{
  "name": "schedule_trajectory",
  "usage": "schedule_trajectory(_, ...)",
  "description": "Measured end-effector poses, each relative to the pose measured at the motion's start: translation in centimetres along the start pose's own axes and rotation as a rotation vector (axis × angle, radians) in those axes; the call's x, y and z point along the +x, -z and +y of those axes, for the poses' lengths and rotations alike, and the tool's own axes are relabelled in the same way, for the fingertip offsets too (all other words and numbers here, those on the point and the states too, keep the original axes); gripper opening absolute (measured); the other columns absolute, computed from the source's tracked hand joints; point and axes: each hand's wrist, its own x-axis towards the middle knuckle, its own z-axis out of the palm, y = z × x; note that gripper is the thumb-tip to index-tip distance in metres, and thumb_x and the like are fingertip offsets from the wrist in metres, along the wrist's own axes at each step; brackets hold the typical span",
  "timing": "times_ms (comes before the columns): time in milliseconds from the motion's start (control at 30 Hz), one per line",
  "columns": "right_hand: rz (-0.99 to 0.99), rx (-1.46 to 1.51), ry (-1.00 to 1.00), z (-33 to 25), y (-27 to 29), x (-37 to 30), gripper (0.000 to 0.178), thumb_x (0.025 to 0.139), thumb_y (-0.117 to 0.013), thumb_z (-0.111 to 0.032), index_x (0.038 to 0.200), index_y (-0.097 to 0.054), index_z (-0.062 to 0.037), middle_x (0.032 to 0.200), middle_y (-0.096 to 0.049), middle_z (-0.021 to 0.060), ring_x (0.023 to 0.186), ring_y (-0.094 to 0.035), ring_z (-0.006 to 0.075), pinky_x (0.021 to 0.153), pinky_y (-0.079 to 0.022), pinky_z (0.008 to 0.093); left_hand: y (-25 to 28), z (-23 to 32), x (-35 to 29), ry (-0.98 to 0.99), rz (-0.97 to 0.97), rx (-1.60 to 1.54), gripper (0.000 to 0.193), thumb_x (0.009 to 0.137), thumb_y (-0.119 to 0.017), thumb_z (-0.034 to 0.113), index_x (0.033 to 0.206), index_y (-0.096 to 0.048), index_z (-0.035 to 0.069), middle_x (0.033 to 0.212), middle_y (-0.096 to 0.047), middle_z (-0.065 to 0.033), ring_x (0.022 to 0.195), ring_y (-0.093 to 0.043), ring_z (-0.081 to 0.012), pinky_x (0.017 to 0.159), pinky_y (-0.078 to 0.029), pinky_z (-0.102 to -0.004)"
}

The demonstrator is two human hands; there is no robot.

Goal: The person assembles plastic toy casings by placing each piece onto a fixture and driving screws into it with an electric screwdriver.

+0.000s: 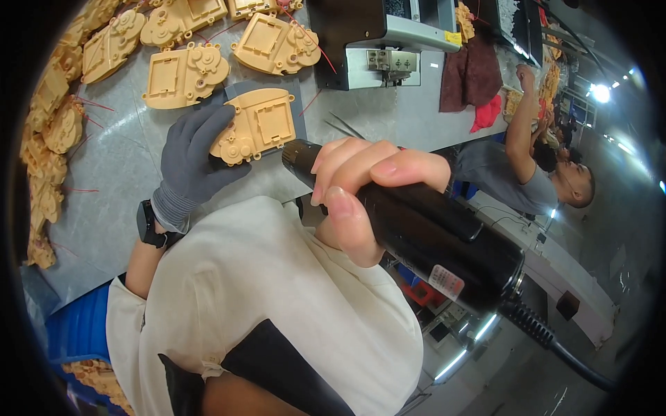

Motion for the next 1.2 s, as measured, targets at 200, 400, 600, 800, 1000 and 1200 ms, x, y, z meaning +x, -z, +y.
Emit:
schedule_trajectory(200,0.122,0.029,0.032,0.5,-0.4,-0.1,0.041,0.071,-0.054,0.009,0.106,-0.035,-0.005,0.067,-0.052,0.009,0.052,-0.051,0.0193,0.058,-0.044,0.0369,-0.2,-0.1,0.1,0.01,0.01,-0.039,0.079,0.055,-0.079,0.022,0.125,-0.047,0.009,0.115,-0.054,-0.0116,0.104,-0.052,-0.0311,0.089,-0.039,-0.0398)
schedule_trajectory(400,0.119,0.04,0.029,0.4,-0.6,0.1,0.04,0.071,-0.054,0.008,0.104,-0.036,-0.0054,0.066,-0.051,0.009,0.051,-0.051,0.0192,0.056,-0.043,0.0365,-0.2,-0.1,0.2,-0.002,0.022,-0.037,0.079,0.054,-0.079,0.021,0.125,-0.047,0.009,0.116,-0.054,-0.0117,0.104,-0.052,-0.0303,0.089,-0.04,-0.0393)
schedule_trajectory(600,0.004,0.018,-0.002,0.3,-0.5,0.0,0.039,0.072,-0.055,0.009,0.103,-0.035,-0.0049,0.067,-0.052,0.0094,0.051,-0.051,0.0189,0.056,-0.043,0.0354,0.0,0.1,0.1,0.007,0.004,-0.029,0.079,0.054,-0.08,0.021,0.125,-0.047,0.008,0.116,-0.054,-0.0117,0.104,-0.052,-0.0301,0.09,-0.039,-0.0395)
schedule_trajectory(800,-0.044,0.0,-0.014,0.6,-0.8,0.3,0.037,0.075,-0.055,0.009,0.102,-0.034,-0.005,0.069,-0.051,0.0097,0.052,-0.051,0.0187,0.054,-0.043,0.0342,-0.1,0.0,0.0,0.01,0.04,-0.046,0.078,0.053,-0.08,0.021,0.123,-0.048,0.008,0.114,-0.054,-0.0112,0.102,-0.053,-0.0299,0.09,-0.039,-0.0397)
schedule_trajectory(1000,-0.067,-0.017,-0.023,1.2,-1.0,0.4,0.036,0.075,-0.053,0.011,0.1,-0.034,-0.0051,0.07,-0.051,0.0102,0.051,-0.05,0.0182,0.052,-0.043,0.0332,-0.6,-0.1,0.1,-0.003,0.042,-0.06,0.075,0.054,-0.08,0.022,0.121,-0.05,0.006,0.109,-0.057,-0.0112,0.095,-0.054,-0.0286,0.086,-0.04,-0.0385)
schedule_trajectory(1200,0.107,-0.049,-0.025,1.3,-2.0,-0.1,0.039,0.075,-0.057,0.008,0.105,-0.037,-0.0051,0.066,-0.05,0.0082,0.051,-0.049,0.0183,0.05,-0.043,0.0325,-1.1,0.0,0.6,-0.015,0.121,-0.017,0.067,0.062,-0.075,0.03,0.123,-0.051,0.016,0.102,-0.055,-0.005,0.092,-0.052,-0.0247,0.081,-0.04,-0.037)
